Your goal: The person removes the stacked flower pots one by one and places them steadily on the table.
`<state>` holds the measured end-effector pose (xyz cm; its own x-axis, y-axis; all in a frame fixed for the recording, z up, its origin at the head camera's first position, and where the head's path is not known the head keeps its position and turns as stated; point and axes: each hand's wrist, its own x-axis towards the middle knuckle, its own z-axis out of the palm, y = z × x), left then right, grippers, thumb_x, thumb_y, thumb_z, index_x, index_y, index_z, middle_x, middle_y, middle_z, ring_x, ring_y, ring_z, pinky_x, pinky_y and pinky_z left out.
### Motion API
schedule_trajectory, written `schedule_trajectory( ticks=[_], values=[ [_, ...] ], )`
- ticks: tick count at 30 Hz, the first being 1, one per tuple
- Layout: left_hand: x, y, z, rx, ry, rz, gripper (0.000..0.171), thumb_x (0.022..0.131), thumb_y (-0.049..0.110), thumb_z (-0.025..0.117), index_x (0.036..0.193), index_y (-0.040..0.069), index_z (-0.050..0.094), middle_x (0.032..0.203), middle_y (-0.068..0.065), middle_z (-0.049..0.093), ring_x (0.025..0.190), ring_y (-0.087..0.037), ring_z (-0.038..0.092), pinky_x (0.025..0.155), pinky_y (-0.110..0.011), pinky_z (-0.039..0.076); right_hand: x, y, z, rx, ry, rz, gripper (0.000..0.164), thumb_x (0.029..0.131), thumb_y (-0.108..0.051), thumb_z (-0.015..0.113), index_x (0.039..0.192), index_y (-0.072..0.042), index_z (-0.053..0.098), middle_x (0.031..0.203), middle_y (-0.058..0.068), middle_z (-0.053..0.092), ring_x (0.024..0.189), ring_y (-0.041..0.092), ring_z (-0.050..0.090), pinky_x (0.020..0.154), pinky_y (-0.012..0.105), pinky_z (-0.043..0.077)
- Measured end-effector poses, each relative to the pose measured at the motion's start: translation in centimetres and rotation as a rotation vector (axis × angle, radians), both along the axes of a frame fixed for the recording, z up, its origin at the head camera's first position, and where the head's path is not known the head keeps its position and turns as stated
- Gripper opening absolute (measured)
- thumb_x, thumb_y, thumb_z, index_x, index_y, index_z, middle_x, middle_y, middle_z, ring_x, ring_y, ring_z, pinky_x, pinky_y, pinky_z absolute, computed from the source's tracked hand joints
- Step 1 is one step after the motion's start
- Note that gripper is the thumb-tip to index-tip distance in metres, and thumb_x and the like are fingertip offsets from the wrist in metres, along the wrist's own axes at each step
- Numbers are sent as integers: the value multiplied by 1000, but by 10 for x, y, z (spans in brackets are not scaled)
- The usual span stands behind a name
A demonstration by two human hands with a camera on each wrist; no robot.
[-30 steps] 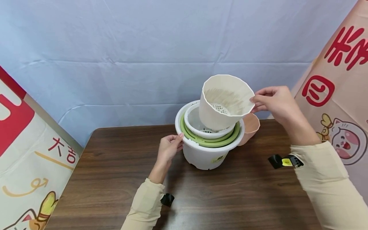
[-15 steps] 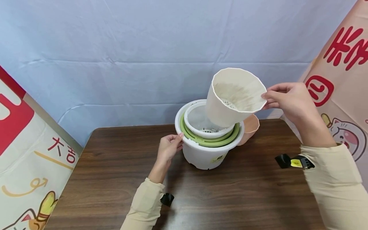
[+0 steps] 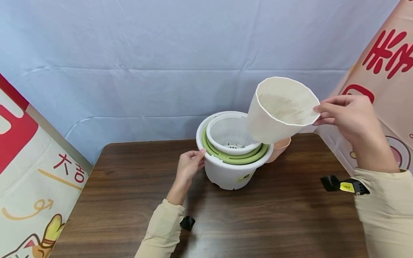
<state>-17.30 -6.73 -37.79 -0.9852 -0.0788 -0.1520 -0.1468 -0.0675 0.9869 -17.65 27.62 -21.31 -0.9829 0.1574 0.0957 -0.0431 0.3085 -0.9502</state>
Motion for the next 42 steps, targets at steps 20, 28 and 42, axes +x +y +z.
schedule_trajectory(
  ticks=[20,28,42],
  values=[
    [2,0,0,16,-2,13,27,89,18,61,94,-9,61,94,-22,66,90,-23,64,80,-38,52,20,43,-24,81,-141,-177,12,74,-39,71,66,-40,63,70,-15,55,55,7,61,52,23,54],
    [0,0,-3,17,18,12,28,90,17,60,93,-10,60,93,-23,66,91,-25,64,80,-39,52,25,55,-35,76,-165,-205,13,77,-41,69,66,-40,62,94,-5,43,54,6,61,51,20,52],
    [2,1,-2,6,21,8,26,89,17,60,92,-9,60,93,-22,66,92,-26,63,79,-37,52,34,75,-61,59,-195,-180,22,83,-29,66,64,-38,63,63,-15,55,50,10,62,44,20,47]
  ],
)
